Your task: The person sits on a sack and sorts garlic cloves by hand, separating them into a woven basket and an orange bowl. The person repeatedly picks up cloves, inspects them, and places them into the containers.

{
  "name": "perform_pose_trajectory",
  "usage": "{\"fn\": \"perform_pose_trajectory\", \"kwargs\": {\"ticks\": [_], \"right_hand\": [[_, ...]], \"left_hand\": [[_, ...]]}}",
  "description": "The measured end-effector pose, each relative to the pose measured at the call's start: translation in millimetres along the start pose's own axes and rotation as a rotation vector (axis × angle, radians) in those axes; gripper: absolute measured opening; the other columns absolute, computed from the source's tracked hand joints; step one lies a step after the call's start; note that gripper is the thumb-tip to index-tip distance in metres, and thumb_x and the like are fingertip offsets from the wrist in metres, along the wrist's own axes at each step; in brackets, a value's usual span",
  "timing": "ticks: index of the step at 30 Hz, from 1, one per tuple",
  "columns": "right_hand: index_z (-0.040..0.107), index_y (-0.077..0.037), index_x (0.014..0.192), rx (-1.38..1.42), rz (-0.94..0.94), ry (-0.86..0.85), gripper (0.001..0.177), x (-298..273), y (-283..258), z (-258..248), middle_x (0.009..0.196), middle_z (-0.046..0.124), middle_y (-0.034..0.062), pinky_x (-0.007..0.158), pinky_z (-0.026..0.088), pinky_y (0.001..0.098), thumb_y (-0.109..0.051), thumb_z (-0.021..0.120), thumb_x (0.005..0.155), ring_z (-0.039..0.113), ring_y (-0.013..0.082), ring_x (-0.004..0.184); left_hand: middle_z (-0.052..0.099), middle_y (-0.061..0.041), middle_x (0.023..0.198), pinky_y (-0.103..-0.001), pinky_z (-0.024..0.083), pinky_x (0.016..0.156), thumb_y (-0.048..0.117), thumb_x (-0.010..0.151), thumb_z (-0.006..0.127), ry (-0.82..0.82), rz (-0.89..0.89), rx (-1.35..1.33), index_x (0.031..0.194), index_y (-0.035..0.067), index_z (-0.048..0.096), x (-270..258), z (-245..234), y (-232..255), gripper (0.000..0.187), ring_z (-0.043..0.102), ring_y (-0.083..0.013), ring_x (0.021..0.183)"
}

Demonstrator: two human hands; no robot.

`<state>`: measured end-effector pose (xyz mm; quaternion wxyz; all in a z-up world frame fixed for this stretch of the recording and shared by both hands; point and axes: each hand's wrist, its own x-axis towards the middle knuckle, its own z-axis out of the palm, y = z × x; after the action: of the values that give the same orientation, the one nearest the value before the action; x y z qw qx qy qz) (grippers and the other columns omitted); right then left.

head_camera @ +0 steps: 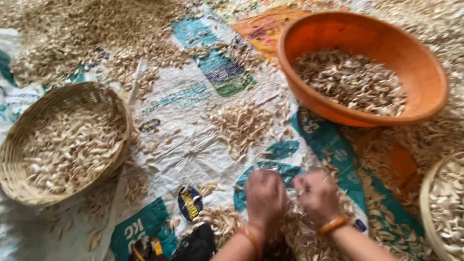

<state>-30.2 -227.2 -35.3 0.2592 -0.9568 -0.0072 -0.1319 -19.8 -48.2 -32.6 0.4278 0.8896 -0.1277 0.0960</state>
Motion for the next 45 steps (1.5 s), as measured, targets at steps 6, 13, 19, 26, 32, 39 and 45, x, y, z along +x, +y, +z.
{"fn": "perform_pose_trajectory", "kwargs": {"ticks": [6, 13, 19, 26, 32, 39, 45], "right_hand": [[0.038, -0.004, 0.152, -0.216, -0.061, -0.072, 0.078, 111.9, -0.7, 42.7, 0.162, 0.029, 0.0247, 0.12, 0.017, 0.0508, -0.059, 0.05, 0.098, 0.02, 0.0395, 0.151], [0.018, -0.021, 0.162, -0.098, 0.163, -0.233, 0.077, 233.0, -40.4, 141.1, 0.168, 0.017, 0.0102, 0.122, -0.001, 0.0525, -0.062, 0.035, 0.099, 0.005, 0.0352, 0.154], [0.052, -0.024, 0.145, -0.199, -0.048, -0.193, 0.043, 234.7, -35.6, 157.5, 0.156, 0.048, 0.0012, 0.126, 0.014, 0.0554, -0.041, 0.036, 0.109, 0.034, 0.0304, 0.15], [0.052, -0.014, 0.142, -0.108, -0.242, 0.031, 0.042, 123.8, -1.2, 106.6, 0.148, 0.049, 0.0142, 0.121, 0.027, 0.0483, -0.029, 0.047, 0.103, 0.038, 0.0344, 0.143], [0.042, -0.006, 0.15, -0.216, -0.235, -0.07, 0.059, 23.4, 11.3, 51.7, 0.158, 0.037, 0.0131, 0.118, 0.024, 0.0472, -0.018, 0.043, 0.092, 0.028, 0.0374, 0.148], [0.052, -0.013, 0.14, -0.297, 0.001, -0.059, 0.048, -37.0, -18.5, 41.4, 0.15, 0.044, 0.0094, 0.114, 0.03, 0.0471, -0.02, 0.048, 0.092, 0.035, 0.0317, 0.141], [0.062, -0.017, 0.131, -0.272, 0.071, -0.053, 0.039, 7.5, -18.0, 29.2, 0.125, 0.063, 0.011, 0.091, 0.055, 0.0432, -0.014, 0.048, 0.094, 0.062, 0.0308, 0.108]], "left_hand": [[0.008, -0.031, 0.164, -0.054, 0.001, 0.119, 0.065, 0.102, 0.032, 0.241, -0.35, 0.445, 0.158, 0.002, 0.029, 97.3, -23.9, -58.0, 0.084, 0.003, -0.0481, 0.151], [0.019, -0.029, 0.162, -0.051, 0.008, 0.123, 0.066, 0.098, 0.035, 0.25, -0.36, 0.47, 0.152, 0.013, 0.042, 191.4, -7.5, -108.9, 0.076, 0.013, -0.044, 0.152], [0.061, -0.014, 0.13, -0.045, 0.04, 0.111, 0.039, 0.104, 0.042, 0.101, -0.124, 0.185, 0.124, 0.01, 0.065, 207.6, -10.9, -119.1, 0.042, 0.053, -0.031, 0.127], [0.061, -0.016, 0.126, -0.046, 0.039, 0.113, 0.025, 0.098, 0.051, 0.121, 0.153, 0.088, 0.121, 0.004, 0.065, 121.8, -1.5, -62.1, 0.034, 0.053, -0.0332, 0.125], [0.052, -0.019, 0.145, -0.057, 0.022, 0.119, 0.029, 0.093, 0.055, 0.092, 0.254, 0.219, 0.133, 0.006, 0.061, 44.2, 5.1, -14.1, 0.047, 0.038, -0.0421, 0.139], [0.053, -0.015, 0.146, -0.055, 0.03, 0.114, 0.025, 0.096, 0.057, 0.014, 0.255, 0.214, 0.142, 0.007, 0.056, -9.1, 2.3, 0.8, 0.049, 0.043, -0.0381, 0.139], [0.06, -0.015, 0.118, -0.046, 0.05, 0.089, 0.01, 0.087, 0.058, -0.053, 0.287, 0.186, 0.124, 0.005, 0.06, 40.3, 5.3, -21.0, 0.036, 0.056, -0.0351, 0.11]]}}
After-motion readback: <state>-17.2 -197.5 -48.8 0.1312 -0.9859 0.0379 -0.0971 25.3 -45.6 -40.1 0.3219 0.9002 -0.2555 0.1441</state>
